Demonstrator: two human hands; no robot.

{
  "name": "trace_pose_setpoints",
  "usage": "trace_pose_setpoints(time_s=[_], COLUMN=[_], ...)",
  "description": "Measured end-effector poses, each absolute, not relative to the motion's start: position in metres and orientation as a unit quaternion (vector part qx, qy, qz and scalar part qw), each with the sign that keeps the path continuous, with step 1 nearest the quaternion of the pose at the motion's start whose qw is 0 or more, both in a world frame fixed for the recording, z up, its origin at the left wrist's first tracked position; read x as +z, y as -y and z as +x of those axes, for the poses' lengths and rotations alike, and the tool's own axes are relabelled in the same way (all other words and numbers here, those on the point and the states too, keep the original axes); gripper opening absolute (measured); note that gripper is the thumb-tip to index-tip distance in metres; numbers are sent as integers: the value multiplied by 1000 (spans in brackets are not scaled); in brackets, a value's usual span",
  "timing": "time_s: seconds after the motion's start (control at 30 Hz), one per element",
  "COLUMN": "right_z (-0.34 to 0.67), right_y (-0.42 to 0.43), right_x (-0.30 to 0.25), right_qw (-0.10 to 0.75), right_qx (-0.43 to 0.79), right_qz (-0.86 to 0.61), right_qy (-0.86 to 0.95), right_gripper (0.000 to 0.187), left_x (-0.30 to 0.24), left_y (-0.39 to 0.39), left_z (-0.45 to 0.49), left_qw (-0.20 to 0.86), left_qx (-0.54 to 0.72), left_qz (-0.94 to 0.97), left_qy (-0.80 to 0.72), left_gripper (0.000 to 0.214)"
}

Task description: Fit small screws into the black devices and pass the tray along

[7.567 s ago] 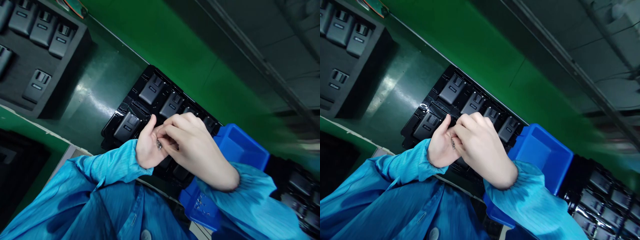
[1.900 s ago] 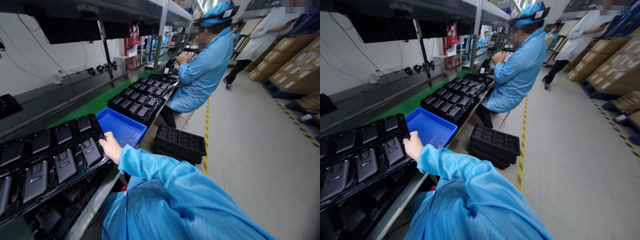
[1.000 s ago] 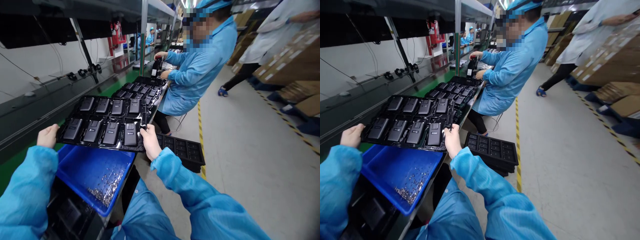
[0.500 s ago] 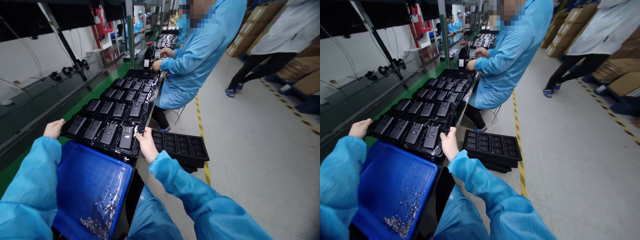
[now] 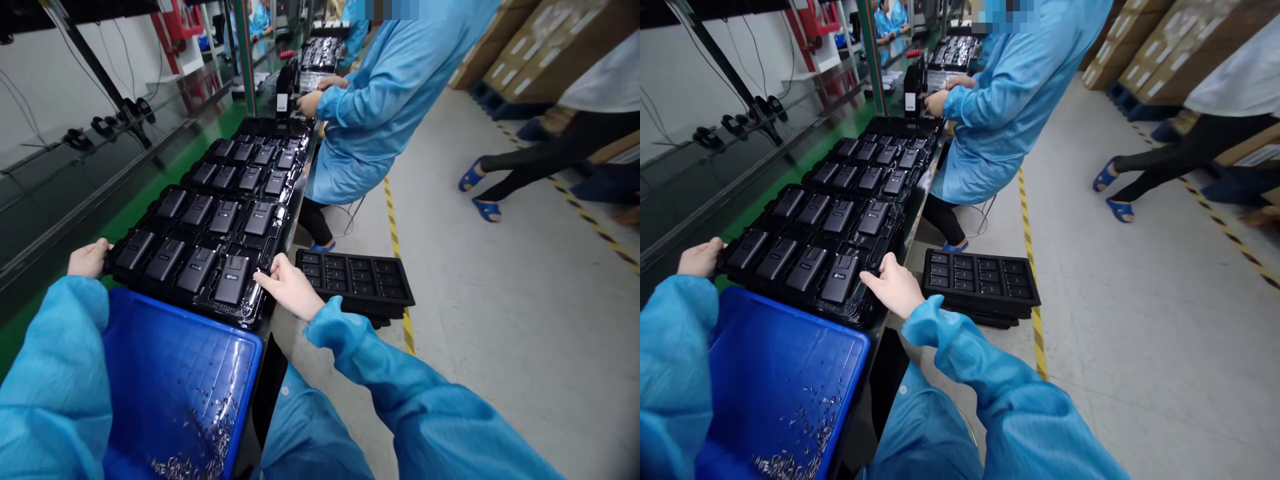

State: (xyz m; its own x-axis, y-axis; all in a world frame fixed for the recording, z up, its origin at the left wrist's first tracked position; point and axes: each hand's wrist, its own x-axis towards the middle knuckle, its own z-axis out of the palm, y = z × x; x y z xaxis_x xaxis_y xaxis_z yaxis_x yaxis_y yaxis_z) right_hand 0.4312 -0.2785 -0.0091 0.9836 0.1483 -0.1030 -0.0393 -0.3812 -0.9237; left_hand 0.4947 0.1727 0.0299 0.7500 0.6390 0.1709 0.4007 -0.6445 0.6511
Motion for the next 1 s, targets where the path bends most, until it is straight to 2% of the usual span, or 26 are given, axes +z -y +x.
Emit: trace_pose_setpoints(time_s=[0.13,0.27,0.37,0.5,0.7,1.0], right_z=[453,514,565,602,612,615], right_y=[299,308,299,281,274,265], right_x=[-14,-37,-65,-93,-103,-104], right_qw=[562,596,647,676,698,713], right_qx=[46,-103,-220,-247,-254,-266], right_qz=[-823,-796,-728,-688,-667,-648], right_qy=[66,11,51,90,66,41], right_gripper=[48,39,45,54,60,62], left_x=[19,6,-2,-4,-4,-6], left_y=[-162,-152,-147,-142,-142,-146], left_z=[488,481,478,478,483,483], left_qw=[349,355,347,330,296,271], left_qx=[290,367,404,426,424,422], left_qz=[827,785,769,770,788,797], left_qy=[-333,-351,-353,-341,-332,-337], left_gripper=[41,55,70,77,63,60])
